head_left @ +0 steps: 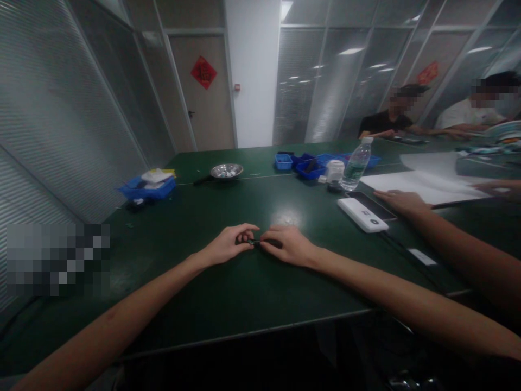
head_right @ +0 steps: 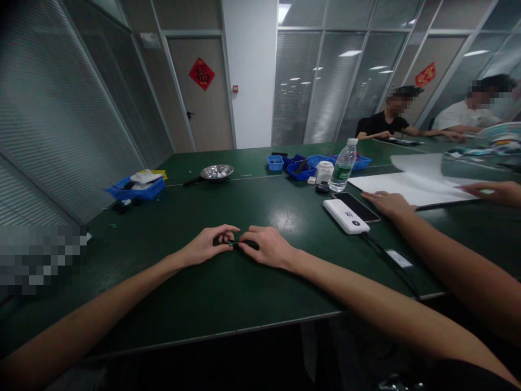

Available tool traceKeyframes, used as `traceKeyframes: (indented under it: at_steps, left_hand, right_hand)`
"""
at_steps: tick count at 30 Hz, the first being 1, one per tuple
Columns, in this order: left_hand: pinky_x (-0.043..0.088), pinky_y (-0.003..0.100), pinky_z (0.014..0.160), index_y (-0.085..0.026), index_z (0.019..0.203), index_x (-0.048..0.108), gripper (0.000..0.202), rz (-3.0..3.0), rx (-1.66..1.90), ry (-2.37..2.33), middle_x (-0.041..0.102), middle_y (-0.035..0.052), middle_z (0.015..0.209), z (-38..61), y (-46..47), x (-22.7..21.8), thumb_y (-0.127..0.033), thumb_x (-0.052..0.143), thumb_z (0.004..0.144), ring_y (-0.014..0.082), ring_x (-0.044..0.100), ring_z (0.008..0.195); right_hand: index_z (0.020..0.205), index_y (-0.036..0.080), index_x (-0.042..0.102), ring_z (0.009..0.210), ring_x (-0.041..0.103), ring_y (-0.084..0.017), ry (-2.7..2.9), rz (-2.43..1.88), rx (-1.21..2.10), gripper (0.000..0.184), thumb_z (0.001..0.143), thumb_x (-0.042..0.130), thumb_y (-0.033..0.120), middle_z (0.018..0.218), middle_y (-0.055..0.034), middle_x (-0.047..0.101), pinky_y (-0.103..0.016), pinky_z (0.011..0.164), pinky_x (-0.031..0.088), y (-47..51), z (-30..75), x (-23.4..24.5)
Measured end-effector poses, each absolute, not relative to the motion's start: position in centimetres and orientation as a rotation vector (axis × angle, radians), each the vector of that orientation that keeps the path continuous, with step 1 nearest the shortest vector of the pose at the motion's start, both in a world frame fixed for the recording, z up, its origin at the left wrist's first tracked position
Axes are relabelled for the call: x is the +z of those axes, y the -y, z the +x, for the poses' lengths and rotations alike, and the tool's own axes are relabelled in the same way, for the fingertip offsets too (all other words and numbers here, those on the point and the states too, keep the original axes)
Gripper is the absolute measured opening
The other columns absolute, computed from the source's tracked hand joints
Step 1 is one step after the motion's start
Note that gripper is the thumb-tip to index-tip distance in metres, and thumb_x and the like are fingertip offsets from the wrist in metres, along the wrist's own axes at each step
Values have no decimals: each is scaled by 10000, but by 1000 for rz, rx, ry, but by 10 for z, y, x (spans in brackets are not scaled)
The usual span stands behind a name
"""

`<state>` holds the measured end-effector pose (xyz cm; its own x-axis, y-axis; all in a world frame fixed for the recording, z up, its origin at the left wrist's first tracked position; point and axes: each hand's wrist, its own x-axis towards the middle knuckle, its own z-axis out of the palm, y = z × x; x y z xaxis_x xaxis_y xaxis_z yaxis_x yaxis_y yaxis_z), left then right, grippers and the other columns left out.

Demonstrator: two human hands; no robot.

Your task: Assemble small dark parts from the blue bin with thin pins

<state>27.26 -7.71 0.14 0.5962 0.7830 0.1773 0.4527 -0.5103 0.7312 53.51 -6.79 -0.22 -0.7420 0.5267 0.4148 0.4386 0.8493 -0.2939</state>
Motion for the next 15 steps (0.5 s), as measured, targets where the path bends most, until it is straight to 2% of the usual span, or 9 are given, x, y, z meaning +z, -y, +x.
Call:
traceKeyframes:
  at_steps: [5, 11, 15]
  left_hand:
    - [484, 328, 864, -228, 1379, 599, 467, 2217, 678, -983, 669, 57, 1102, 273, 77, 0, -307, 703, 930, 200, 620, 965]
    - [483, 352, 913, -262, 1396, 587, 501, 2260, 634, -980, 652, 60, 1184, 271, 81, 6, -269, 706, 909, 225, 612, 1061]
    - [481, 361, 908, -260, 1393, 586, 481, 2259, 615, -982, 658, 62, 1161, 271, 82, 10, -245, 671, 921, 230, 614, 1047]
  right_hand:
    - [1167, 197, 701, 843, 638, -181, 2496, -700, 260, 256, 1068, 523, 353, 996, -73, 680, -293, 754, 466, 67, 531, -1]
    - [1112, 198, 723, 785, 623, -167, 2484, -762, 251, 231, 1043, 557, 344, 951, -61, 680, -283, 707, 441, 69, 536, 0]
    - [1058, 202, 738, 719, 606, -152, 2489, -774, 220, 193, 1005, 593, 317, 901, -44, 680, -277, 672, 417, 69, 538, -3]
